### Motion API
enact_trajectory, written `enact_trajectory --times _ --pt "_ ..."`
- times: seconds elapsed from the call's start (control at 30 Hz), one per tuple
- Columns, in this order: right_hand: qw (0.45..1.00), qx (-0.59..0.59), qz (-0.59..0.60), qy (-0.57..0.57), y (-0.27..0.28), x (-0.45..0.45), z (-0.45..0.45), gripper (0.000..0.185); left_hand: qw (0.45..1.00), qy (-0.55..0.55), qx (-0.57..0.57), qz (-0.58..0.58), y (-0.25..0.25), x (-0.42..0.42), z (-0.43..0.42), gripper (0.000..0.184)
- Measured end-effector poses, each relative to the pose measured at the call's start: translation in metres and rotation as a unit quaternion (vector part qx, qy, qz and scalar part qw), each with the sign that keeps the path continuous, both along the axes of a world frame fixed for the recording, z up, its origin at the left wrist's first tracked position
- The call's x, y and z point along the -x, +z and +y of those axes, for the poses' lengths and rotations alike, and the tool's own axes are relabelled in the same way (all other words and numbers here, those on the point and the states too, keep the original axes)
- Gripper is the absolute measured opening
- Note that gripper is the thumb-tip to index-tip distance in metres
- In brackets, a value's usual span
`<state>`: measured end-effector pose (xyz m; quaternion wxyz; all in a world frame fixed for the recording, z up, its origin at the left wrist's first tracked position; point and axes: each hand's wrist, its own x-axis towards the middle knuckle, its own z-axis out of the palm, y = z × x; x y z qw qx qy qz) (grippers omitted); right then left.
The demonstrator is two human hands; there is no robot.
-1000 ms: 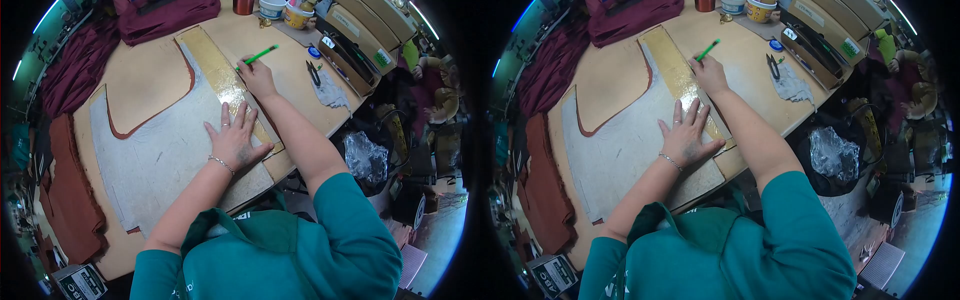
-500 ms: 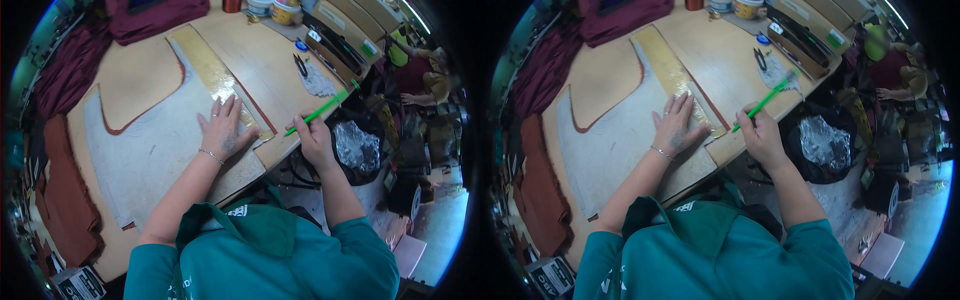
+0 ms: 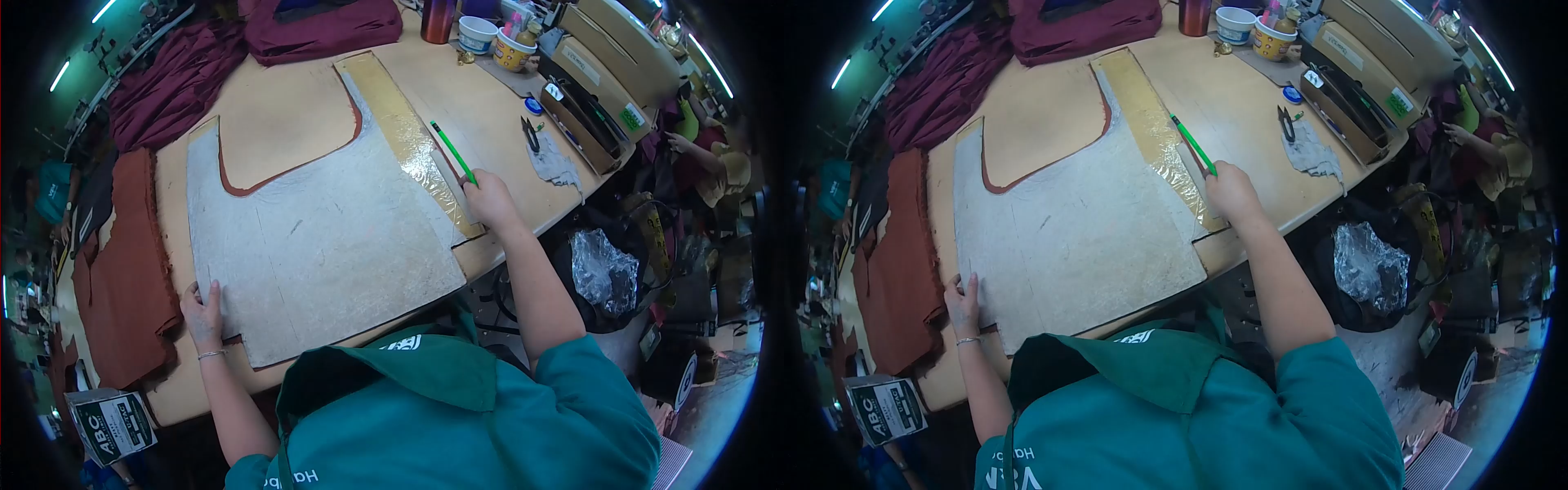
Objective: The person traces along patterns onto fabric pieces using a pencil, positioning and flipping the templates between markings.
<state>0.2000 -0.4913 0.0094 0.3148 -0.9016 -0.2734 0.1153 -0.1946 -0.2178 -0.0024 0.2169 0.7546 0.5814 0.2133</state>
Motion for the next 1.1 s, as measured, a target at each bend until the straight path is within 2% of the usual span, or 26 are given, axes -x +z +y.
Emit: enact_trajectory --times 0.07,0.13,0.17,0.23,0.27,0.37,0.47,0.57,0.67,0.73,0.77,0.8,0.83,0.87,0.9,0.93,0.97,1.0,1.03,1.1 --pt "1.0 -0.016 0.022 0.0 0.001 -0.002 -0.004 0.023 0.983 0.026 0.13 -0.13 -0.003 0.006 0.013 0.044" --pt "0.996 -0.045 0.068 0.019 0.0 0.001 -0.009 0.023 0.943 -0.058 0.165 -0.285 0.0 0.02 0.017 0.043" --pt "0.997 -0.018 0.062 0.049 0.001 0.007 -0.011 0.024 0.911 -0.096 0.182 -0.358 0.003 0.031 0.017 0.042" --pt "0.992 0.034 0.05 0.11 0.009 0.032 -0.014 0.025 0.901 -0.09 0.232 -0.354 0.018 0.05 0.02 0.044" --pt "0.991 0.054 -0.038 0.118 0.018 0.05 -0.015 0.036 0.897 -0.101 0.249 -0.351 0.017 0.064 0.025 0.045" --pt "0.975 0.05 -0.167 0.139 0.002 0.077 -0.015 0.044 0.903 -0.088 0.26 -0.33 0.004 0.079 0.025 0.046" --pt "0.979 0.057 -0.161 0.109 0.001 0.083 -0.013 0.048 0.905 -0.082 0.246 -0.339 0.004 0.073 0.018 0.045" --pt "0.992 0.057 -0.074 0.089 0.013 0.082 -0.01 0.047 0.92 -0.076 0.2 -0.328 -0.003 0.071 0.016 0.046" --pt "0.998 -0.016 0.003 0.053 0.01 0.073 -0.012 0.05 0.917 -0.095 0.15 -0.358 -0.005 0.065 0.01 0.046" --pt "0.997 -0.066 0.002 0.036 0.004 0.048 -0.018 0.05 0.913 -0.097 0.128 -0.375 0.0 0.06 0.003 0.047" --pt "0.997 -0.066 0.025 0.015 0.011 0.034 -0.022 0.05 0.908 -0.095 0.144 -0.382 0.021 0.036 -0.02 0.047" --pt "0.999 -0.042 0.006 0.01 0.02 0.017 -0.027 0.048 0.908 -0.118 0.13 -0.38 0.018 0.026 -0.027 0.045" --pt "0.997 -0.069 -0.008 0.02 0.02 -0.006 -0.031 0.044 0.923 -0.119 0.101 -0.353 0.026 0.006 -0.043 0.044" --pt "0.996 -0.079 0.03 -0.012 0.025 -0.023 -0.043 0.041 0.912 -0.136 0.123 -0.368 0.018 -0.005 -0.048 0.043" --pt "0.995 -0.097 0.02 0.01 0.019 -0.049 -0.056 0.041 0.93 -0.165 0.098 -0.314 0.021 -0.02 -0.057 0.041" --pt "0.994 -0.107 0.015 0.005 0.018 -0.067 -0.066 0.041 0.936 -0.146 0.122 -0.296 0.013 -0.026 -0.061 0.039" --pt "0.994 -0.104 0.021 -0.005 0.018 -0.078 -0.073 0.039 0.966 -0.183 0.031 -0.18 0.006 -0.027 -0.059 0.041" --pt "0.999 -0.047 -0.026 -0.001 0.014 -0.09 -0.084 0.036 0.982 -0.162 -0.015 -0.096 0.01 -0.029 -0.063 0.043" --pt "0.997 0.01 -0.073 0.001 0.014 -0.096 -0.089 0.034 0.988 -0.143 -0.061 -0.01 0.014 -0.033 -0.066 0.046" --pt "0.987 0.067 -0.146 -0.004 0.014 -0.1 -0.093 0.03 0.978 -0.088 -0.17 0.086 0.002 -0.02 -0.054 0.056"
